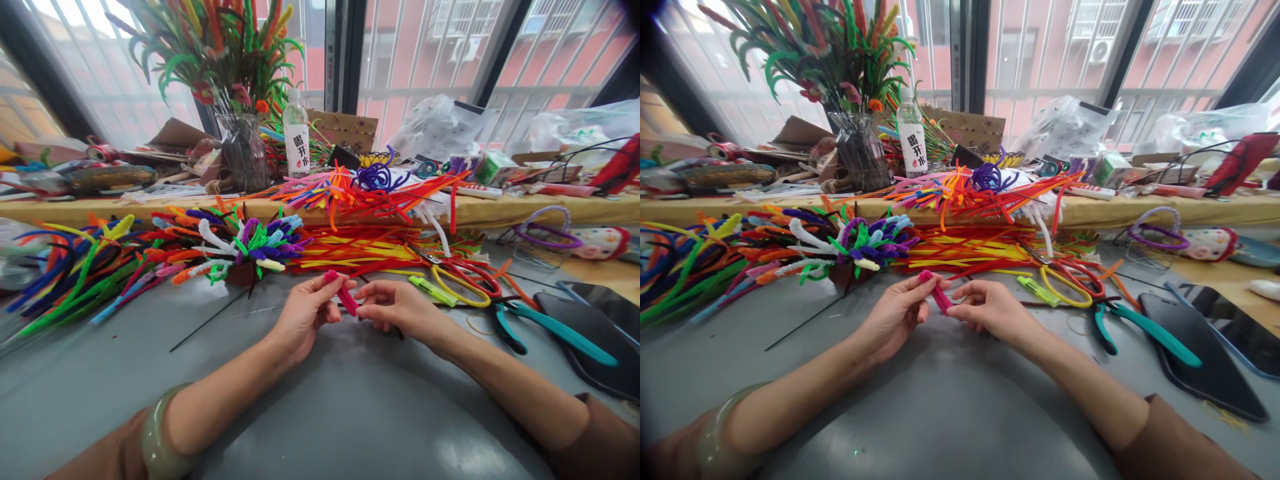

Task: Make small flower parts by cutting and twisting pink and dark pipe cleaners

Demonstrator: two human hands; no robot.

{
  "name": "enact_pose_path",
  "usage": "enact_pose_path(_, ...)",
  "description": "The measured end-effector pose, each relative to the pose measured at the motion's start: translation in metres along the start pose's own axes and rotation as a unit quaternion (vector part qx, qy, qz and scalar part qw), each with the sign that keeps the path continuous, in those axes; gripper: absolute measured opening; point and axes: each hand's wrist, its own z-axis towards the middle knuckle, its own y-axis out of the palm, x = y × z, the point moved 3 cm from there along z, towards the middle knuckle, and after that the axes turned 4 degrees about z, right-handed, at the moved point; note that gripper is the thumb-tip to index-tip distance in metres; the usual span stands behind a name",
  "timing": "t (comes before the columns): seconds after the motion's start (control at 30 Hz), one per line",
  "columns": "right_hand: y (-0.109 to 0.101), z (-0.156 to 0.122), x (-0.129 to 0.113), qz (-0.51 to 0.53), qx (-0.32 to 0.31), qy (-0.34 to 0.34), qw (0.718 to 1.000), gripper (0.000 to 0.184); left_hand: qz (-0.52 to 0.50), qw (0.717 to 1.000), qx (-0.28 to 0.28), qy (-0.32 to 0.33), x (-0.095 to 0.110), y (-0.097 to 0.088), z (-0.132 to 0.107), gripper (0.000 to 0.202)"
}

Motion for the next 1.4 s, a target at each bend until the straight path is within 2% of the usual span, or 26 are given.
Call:
enact_pose_path(0.2,0.004,-0.001,0.001,0.008,-0.045,-0.004,0.999,0.030,-0.001,1.000,-0.017,0.016,0.000,0.001,0.000,0.015)
enact_pose_path(0.5,0.005,-0.005,-0.002,0.026,0.008,-0.005,1.000,0.029,-0.048,0.999,0.002,-0.001,0.001,0.002,-0.002,0.011)
enact_pose_path(0.73,0.012,-0.003,-0.004,0.018,-0.006,-0.014,1.000,0.025,-0.051,0.999,-0.001,0.011,-0.001,0.004,-0.002,0.012)
enact_pose_path(0.97,0.010,-0.002,0.004,-0.015,0.017,-0.038,0.999,0.028,-0.063,0.998,0.003,-0.004,-0.003,0.002,-0.003,0.013)
enact_pose_path(1.07,0.009,-0.002,0.005,-0.022,0.011,-0.038,0.999,0.029,-0.043,0.999,0.006,-0.012,-0.003,0.001,-0.002,0.015)
enact_pose_path(1.17,0.008,-0.002,0.003,-0.014,-0.028,-0.003,0.999,0.030,0.049,0.999,0.010,-0.004,0.000,-0.001,-0.001,0.017)
enact_pose_path(1.23,0.006,-0.003,0.002,-0.011,-0.048,0.032,0.998,0.030,0.155,0.985,0.037,0.065,0.007,-0.003,-0.002,0.022)
enact_pose_path(1.27,0.004,-0.004,0.002,-0.010,-0.052,0.046,0.998,0.030,0.220,0.967,0.052,0.121,0.012,-0.002,-0.003,0.027)
enact_pose_path(1.33,0.002,-0.005,0.001,-0.003,-0.058,0.055,0.997,0.029,0.352,0.905,0.040,0.236,0.020,0.001,-0.007,0.033)
enact_pose_path(1.4,0.000,-0.006,0.000,0.004,-0.067,0.048,0.997,0.027,0.452,0.844,-0.027,0.286,0.019,0.006,-0.010,0.023)
